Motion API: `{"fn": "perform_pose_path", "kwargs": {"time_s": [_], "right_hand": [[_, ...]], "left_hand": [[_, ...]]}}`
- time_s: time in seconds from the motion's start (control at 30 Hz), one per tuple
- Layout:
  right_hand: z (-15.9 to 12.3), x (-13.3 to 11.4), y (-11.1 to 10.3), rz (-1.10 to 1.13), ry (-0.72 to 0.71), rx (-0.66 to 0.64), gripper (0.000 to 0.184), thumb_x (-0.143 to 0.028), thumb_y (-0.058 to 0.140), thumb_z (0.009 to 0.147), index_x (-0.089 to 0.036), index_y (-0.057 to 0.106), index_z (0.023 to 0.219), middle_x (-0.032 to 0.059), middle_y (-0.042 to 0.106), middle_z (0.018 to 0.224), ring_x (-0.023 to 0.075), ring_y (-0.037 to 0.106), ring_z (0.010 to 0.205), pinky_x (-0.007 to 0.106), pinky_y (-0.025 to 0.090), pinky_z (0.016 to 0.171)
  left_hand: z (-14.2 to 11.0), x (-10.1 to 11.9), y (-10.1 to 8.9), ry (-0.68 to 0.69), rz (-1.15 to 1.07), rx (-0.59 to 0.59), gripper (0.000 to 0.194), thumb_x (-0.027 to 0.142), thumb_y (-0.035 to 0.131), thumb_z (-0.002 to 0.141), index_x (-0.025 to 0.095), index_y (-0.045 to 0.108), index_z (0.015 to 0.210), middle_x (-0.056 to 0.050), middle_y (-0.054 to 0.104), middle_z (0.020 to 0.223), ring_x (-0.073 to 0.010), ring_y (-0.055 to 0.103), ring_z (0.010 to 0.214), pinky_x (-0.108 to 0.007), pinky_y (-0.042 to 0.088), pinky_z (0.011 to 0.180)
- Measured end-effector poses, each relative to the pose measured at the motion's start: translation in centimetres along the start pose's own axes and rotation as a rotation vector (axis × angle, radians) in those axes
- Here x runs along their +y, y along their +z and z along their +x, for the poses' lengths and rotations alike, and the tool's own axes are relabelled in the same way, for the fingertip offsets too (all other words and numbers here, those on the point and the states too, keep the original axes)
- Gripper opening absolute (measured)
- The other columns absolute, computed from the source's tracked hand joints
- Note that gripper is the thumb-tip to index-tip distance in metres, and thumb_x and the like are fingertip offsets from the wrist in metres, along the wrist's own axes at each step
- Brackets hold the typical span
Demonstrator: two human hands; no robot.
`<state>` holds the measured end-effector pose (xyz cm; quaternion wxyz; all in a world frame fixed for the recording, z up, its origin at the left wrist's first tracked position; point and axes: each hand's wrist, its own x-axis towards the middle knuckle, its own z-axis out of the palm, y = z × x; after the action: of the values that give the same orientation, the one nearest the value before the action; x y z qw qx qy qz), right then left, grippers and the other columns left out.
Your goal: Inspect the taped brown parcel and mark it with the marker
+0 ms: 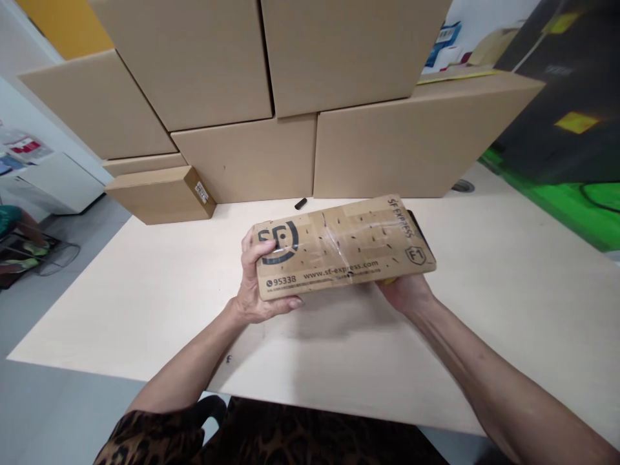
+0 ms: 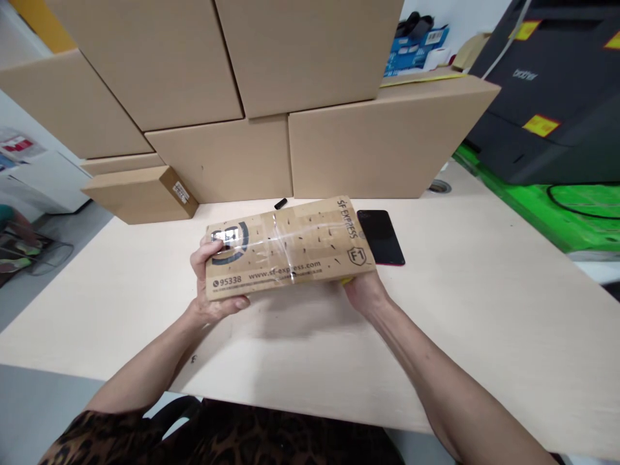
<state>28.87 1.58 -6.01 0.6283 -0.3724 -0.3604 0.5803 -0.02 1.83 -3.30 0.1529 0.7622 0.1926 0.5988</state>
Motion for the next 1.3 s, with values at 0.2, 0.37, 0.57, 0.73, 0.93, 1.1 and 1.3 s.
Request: {"fn": "perform_pose_path", "kwargs": {"time_s": [0.2,0.37,0.57,0.73,0.93,1.1,1.3], "right_hand": [[-0.7,-0.9,0.9,-0.146,-0.194,-0.116,0.065,-0.086,0.062,0.085,-0.042,0.074,0.132,0.0006,0.077,0.143,0.0371,0.059,0.150,0.058,0.056,0.118],[-1.3,-2.2,0.0,-0.259,-0.393,-0.313,0.092,-0.094,0.059,0.083,-0.053,0.044,0.163,-0.0061,0.044,0.177,0.0345,0.039,0.165,0.058,0.041,0.132],[-1.8,-4.6,0.0,-0.503,-0.577,-0.401,0.077,-0.059,0.094,0.068,-0.046,0.072,0.140,0.0005,0.047,0.170,0.0438,0.041,0.159,0.070,0.033,0.131],[-3.1,-5.5,1.4,-0.412,-0.555,-0.347,0.034,-0.046,0.089,0.078,-0.041,0.085,0.112,0.0070,0.067,0.129,0.0368,0.063,0.130,0.066,0.048,0.118],[-2.5,-4.8,1.6,-0.326,-0.445,-0.249,0.067,-0.049,0.098,0.065,-0.040,0.074,0.127,0.0049,0.056,0.154,0.0383,0.048,0.151,0.062,0.039,0.128],[-2.2,-4.4,2.0,-0.154,-0.139,-0.296,0.085,-0.040,0.098,0.066,-0.039,0.060,0.142,0.0039,0.070,0.134,0.0291,0.072,0.116,0.051,0.062,0.102],[-2.4,-4.6,2.3,-0.030,-0.073,-0.027,0.067,-0.047,0.094,0.070,-0.035,0.068,0.130,0.0007,0.075,0.119,0.0266,0.076,0.102,0.049,0.063,0.101]], "left_hand": [[0.6,0.9,-0.6,-0.169,-0.208,0.071,0.071,0.058,0.091,0.081,0.031,0.063,0.139,-0.007,0.061,0.127,-0.0244,0.060,0.120,-0.040,0.058,0.101],[0.8,1.3,-1.2,-0.283,-0.286,0.054,0.065,0.054,0.093,0.079,0.029,0.068,0.134,-0.006,0.067,0.124,-0.0219,0.065,0.112,-0.034,0.059,0.093],[0.8,1.6,-1.7,-0.430,-0.330,-0.023,0.064,0.055,0.094,0.076,0.028,0.071,0.129,-0.007,0.071,0.123,-0.0223,0.069,0.107,-0.032,0.059,0.090],[0.6,1.9,-1.2,-0.501,-0.353,0.010,0.063,0.058,0.093,0.076,0.029,0.072,0.128,-0.007,0.073,0.122,-0.0238,0.071,0.104,-0.034,0.061,0.088],[1.2,2.7,-0.6,-0.546,-0.386,0.068,0.059,0.054,0.093,0.077,0.029,0.070,0.126,-0.007,0.074,0.125,-0.0259,0.076,0.105,-0.037,0.064,0.088],[1.2,2.1,-1.1,-0.644,-0.401,0.069,0.074,0.059,0.091,0.079,0.034,0.061,0.143,-0.009,0.071,0.137,-0.0305,0.075,0.121,-0.044,0.065,0.100],[-0.4,1.5,-0.3,-0.853,-0.483,-0.023,0.120,0.058,0.091,0.080,0.039,0.019,0.174,-0.015,0.051,0.168,-0.0427,0.058,0.149,-0.060,0.055,0.119]]}}
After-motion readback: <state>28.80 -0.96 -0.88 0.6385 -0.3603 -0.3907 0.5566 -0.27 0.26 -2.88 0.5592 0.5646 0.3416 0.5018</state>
